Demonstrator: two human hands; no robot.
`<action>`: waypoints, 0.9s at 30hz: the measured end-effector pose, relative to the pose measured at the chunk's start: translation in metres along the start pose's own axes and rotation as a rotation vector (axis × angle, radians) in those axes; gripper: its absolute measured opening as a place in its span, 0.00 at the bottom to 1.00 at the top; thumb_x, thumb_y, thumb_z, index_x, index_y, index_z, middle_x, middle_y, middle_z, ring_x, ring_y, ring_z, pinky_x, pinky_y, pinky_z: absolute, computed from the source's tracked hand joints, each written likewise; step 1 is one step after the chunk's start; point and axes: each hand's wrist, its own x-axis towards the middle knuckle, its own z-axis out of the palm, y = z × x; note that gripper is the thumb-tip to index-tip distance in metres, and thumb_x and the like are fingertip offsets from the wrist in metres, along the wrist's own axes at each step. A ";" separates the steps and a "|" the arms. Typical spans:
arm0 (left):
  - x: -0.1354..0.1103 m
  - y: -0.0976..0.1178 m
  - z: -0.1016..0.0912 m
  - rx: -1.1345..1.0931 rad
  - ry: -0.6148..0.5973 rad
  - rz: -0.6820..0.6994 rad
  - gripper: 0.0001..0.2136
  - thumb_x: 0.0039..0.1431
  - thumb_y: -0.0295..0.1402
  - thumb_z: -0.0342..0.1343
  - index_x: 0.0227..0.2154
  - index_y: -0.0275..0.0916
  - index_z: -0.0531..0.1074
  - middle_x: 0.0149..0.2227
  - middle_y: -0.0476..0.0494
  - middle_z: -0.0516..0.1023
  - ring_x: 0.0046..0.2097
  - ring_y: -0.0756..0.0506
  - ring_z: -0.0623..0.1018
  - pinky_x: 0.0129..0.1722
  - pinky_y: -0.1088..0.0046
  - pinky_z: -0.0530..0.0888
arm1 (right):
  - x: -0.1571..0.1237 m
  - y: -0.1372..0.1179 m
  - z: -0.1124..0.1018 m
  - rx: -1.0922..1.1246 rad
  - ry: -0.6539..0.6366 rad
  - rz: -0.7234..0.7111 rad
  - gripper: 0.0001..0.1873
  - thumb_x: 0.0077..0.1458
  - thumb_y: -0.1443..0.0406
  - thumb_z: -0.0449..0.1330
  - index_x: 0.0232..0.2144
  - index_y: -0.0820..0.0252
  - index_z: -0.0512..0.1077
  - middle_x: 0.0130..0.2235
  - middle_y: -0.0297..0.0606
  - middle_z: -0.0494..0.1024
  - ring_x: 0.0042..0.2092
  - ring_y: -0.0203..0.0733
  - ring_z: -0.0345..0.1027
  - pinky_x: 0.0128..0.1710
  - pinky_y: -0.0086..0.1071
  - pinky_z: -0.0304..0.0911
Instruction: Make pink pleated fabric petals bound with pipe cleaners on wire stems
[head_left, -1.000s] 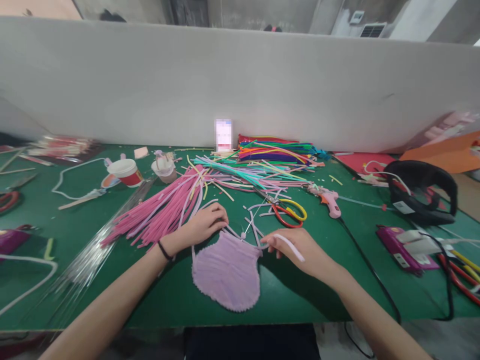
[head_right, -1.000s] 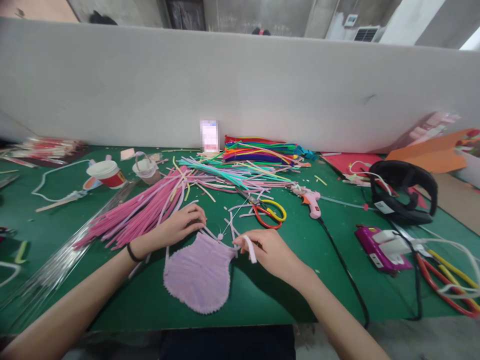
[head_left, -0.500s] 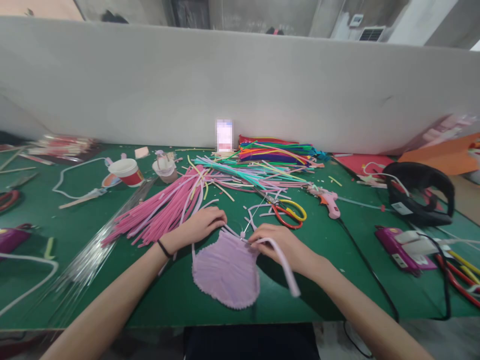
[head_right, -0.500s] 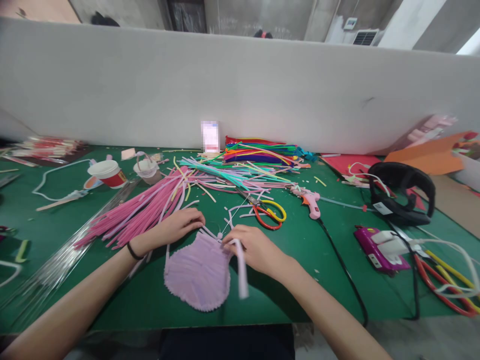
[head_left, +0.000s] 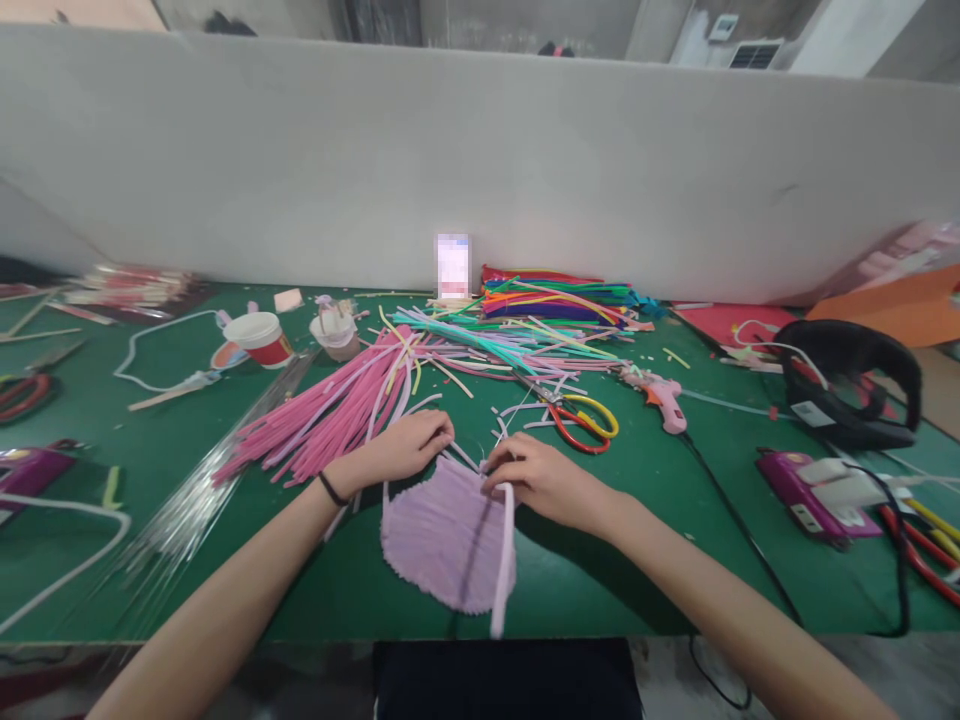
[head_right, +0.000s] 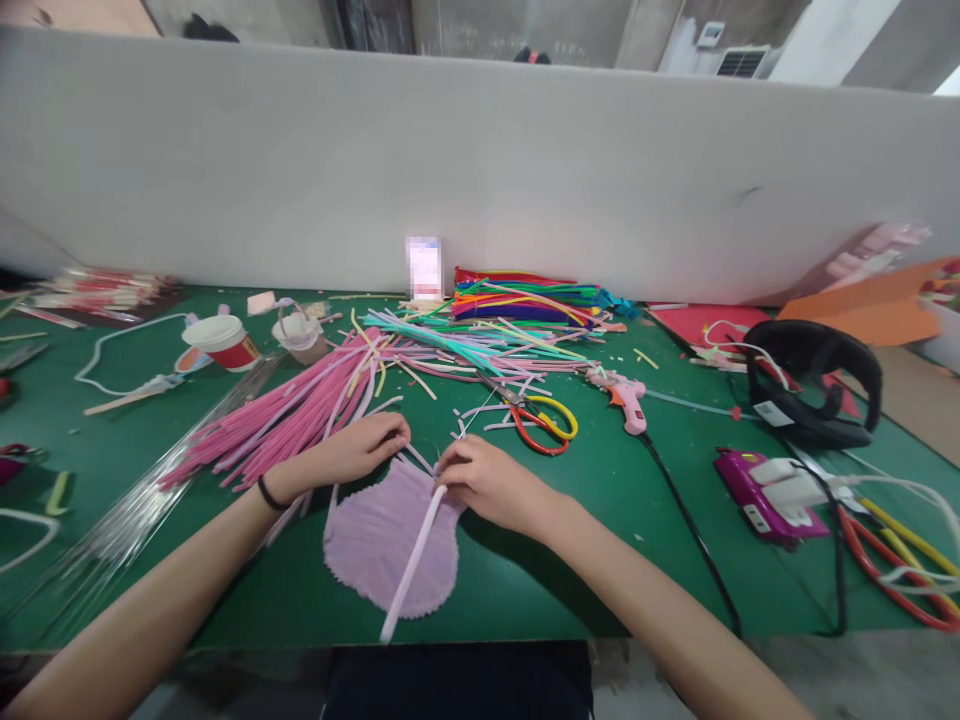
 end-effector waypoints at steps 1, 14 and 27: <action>0.000 0.001 -0.001 -0.007 -0.011 -0.007 0.11 0.64 0.35 0.42 0.31 0.38 0.67 0.32 0.46 0.72 0.35 0.47 0.72 0.37 0.71 0.68 | 0.001 0.001 0.002 -0.028 0.008 -0.031 0.11 0.60 0.70 0.55 0.38 0.57 0.77 0.45 0.41 0.76 0.47 0.38 0.66 0.47 0.32 0.62; -0.013 0.008 -0.019 -0.058 0.007 0.044 0.09 0.64 0.35 0.46 0.34 0.38 0.68 0.44 0.42 0.74 0.45 0.46 0.73 0.46 0.69 0.68 | 0.004 0.016 0.024 -0.013 0.076 -0.057 0.10 0.61 0.66 0.54 0.41 0.61 0.74 0.37 0.41 0.79 0.40 0.39 0.70 0.41 0.31 0.65; -0.026 0.054 -0.014 -0.124 0.034 -0.029 0.07 0.64 0.32 0.46 0.37 0.40 0.68 0.35 0.47 0.76 0.36 0.47 0.76 0.36 0.73 0.68 | 0.008 0.013 0.029 0.172 0.184 0.177 0.09 0.60 0.62 0.56 0.32 0.58 0.75 0.30 0.36 0.78 0.32 0.37 0.70 0.33 0.27 0.61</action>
